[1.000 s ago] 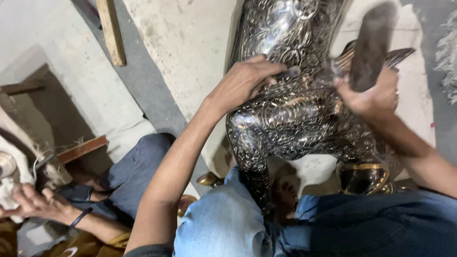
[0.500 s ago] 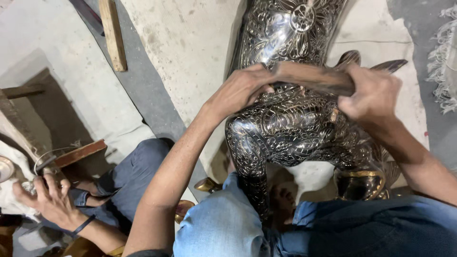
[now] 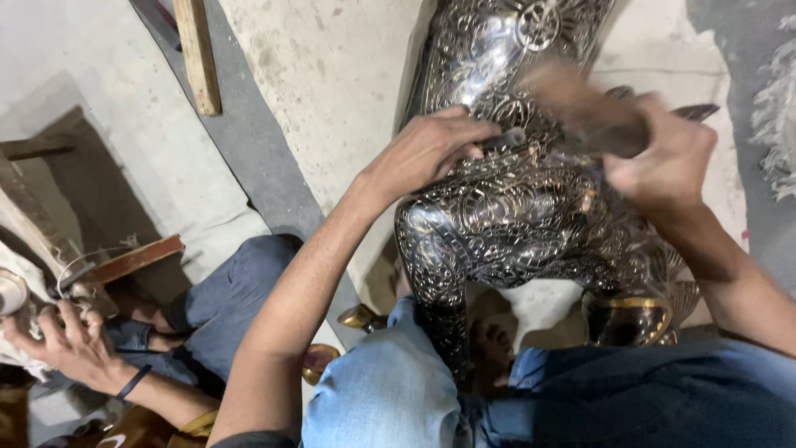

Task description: The person uses a chisel and a wooden mallet to engrave intricate patterns into a large, dark metallic object. They hold the chisel in place with one hand and strike it repeatedly with the mallet in the other, working on the curved surface of the object.

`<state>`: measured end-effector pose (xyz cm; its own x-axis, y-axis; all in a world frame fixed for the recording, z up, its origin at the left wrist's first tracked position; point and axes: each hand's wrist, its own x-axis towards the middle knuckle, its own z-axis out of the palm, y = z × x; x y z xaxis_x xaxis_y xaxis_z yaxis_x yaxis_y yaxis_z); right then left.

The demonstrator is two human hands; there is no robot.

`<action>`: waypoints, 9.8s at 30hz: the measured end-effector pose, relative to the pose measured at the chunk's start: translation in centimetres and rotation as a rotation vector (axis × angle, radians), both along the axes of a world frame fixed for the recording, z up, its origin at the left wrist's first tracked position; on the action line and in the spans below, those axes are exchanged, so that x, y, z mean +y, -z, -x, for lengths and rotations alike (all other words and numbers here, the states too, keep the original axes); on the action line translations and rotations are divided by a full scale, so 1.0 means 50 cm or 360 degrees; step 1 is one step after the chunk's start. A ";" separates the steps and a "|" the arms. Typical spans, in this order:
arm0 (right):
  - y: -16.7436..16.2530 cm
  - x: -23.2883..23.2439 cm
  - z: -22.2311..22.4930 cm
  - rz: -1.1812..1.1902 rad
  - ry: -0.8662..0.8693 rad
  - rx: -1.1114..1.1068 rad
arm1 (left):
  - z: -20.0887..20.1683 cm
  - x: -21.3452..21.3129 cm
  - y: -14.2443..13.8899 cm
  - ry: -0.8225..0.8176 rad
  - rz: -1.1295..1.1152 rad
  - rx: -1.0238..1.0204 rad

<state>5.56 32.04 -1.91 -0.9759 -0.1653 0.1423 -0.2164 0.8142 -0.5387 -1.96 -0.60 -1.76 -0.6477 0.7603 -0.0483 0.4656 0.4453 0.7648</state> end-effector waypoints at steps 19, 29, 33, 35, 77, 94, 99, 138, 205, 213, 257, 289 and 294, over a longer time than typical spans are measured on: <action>-0.042 -0.048 0.027 -0.0310 -0.0131 -0.0105 | 0.001 -0.007 0.031 -0.0009 -0.0199 0.0144; -0.048 -0.041 0.024 0.0253 -0.0156 -0.0031 | -0.003 0.005 0.005 -0.0017 -0.0368 0.0138; -0.056 -0.047 0.029 0.0113 -0.0064 -0.0011 | -0.002 0.002 0.004 -0.0005 -0.0233 0.0161; -0.061 -0.056 0.031 0.0479 -0.0041 -0.0129 | -0.003 0.002 0.006 -0.0025 -0.0306 0.0118; -0.105 -0.035 0.042 -0.0174 -0.0178 -0.0087 | -0.013 -0.010 0.028 -0.0132 -0.0254 0.0145; -0.209 -0.076 0.111 -0.0451 -0.0363 -0.0456 | -0.051 -0.006 0.025 -0.0625 -0.0492 0.0052; -0.199 -0.107 0.135 -0.0774 -0.0614 -0.0398 | -0.055 -0.009 0.023 -0.0628 -0.0563 0.0146; -0.199 -0.155 0.139 -0.0659 -0.0840 0.0051 | -0.060 -0.016 0.024 -0.0596 -0.0515 0.0105; -0.195 -0.124 0.120 -0.0101 -0.0741 0.0162 | -0.058 -0.028 0.021 -0.0597 -0.0565 0.0141; -0.189 -0.123 0.116 -0.1109 -0.0782 0.0176 | -0.061 -0.025 0.026 -0.0616 -0.0396 0.0049; -0.233 -0.145 0.133 -0.0726 -0.0611 0.0134 | -0.058 -0.032 0.016 -0.0675 -0.0507 0.0113; -0.250 -0.137 0.141 -0.0759 -0.0552 -0.0236 | -0.063 -0.036 0.022 -0.0702 -0.0468 0.0027; -0.216 -0.139 0.132 -0.1402 -0.0743 -0.0327 | -0.065 -0.039 0.038 -0.0624 -0.0479 0.0268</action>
<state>-1.04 25.09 8.91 -0.7790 -0.5010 -0.3771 -0.5850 0.7972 0.1493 1.31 -2.55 -3.68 -0.8667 0.4231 0.2644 0.4355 0.3831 0.8146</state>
